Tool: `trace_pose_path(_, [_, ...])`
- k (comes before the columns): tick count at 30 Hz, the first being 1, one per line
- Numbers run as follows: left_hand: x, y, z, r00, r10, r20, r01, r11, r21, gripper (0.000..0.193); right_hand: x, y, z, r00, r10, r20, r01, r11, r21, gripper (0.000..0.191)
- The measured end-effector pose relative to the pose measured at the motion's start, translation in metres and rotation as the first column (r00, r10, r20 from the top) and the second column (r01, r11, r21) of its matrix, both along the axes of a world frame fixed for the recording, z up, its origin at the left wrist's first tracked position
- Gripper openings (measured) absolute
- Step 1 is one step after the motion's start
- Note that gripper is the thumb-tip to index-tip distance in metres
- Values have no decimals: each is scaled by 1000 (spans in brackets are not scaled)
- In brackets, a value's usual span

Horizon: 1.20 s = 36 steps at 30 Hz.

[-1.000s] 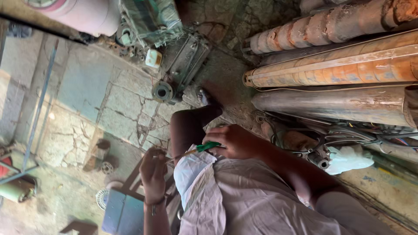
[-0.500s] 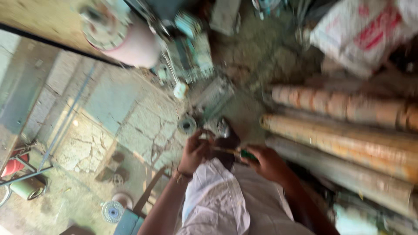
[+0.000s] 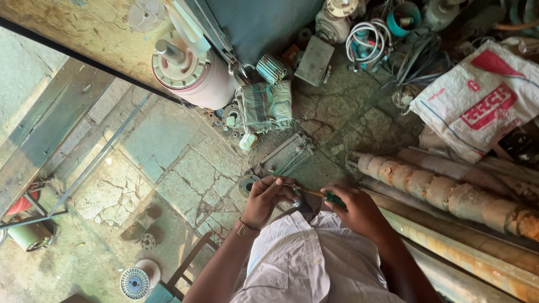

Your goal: The person uses a screwdriver to adjust terminals inside a small electrical box, then retrieves a wire, strips its ends with pliers, and connects the wire to the terminals. The person works at a cluttered workbench with various tools and parts visible.

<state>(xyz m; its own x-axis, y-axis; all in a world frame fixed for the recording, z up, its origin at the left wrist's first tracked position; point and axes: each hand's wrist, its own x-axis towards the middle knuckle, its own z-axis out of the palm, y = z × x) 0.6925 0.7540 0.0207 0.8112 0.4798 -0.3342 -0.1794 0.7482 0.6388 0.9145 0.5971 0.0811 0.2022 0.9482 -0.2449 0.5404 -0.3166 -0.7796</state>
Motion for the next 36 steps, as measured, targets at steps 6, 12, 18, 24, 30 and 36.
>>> trace_pose_path(6, [35, 15, 8, 1000, -2, 27, 1, 999, 40, 34, 27, 29, 5, 998, 61, -21, -61, 998, -9, 31])
trace_pose_path(12, [82, 51, 10, 989, 144, -27, -141, 985, 99, 36, 90, 81, -12, 984, 161, -76, -155, 985, 74, 34])
trace_pose_path(18, [182, 94, 9, 948, 310, -67, -290, 934, 209, 32, 209, 154, -29, 941, 336, -46, -325, 931, 165, 33])
trace_pose_path(24, [342, 153, 34, 953, 270, -138, -222, 932, 288, 31, 371, 208, -15, 949, 315, -13, -312, 944, 102, 27])
trace_pose_path(30, [439, 222, 57, 923, 336, -189, -236, 881, 411, 18, 514, 236, -7, 991, 132, -2, -131, 982, -136, 33])
trace_pose_path(36, [465, 307, 80, 775, 586, -236, -380, 731, 567, 13, 567, 259, -36, 961, 13, 275, 14, 995, -94, 40])
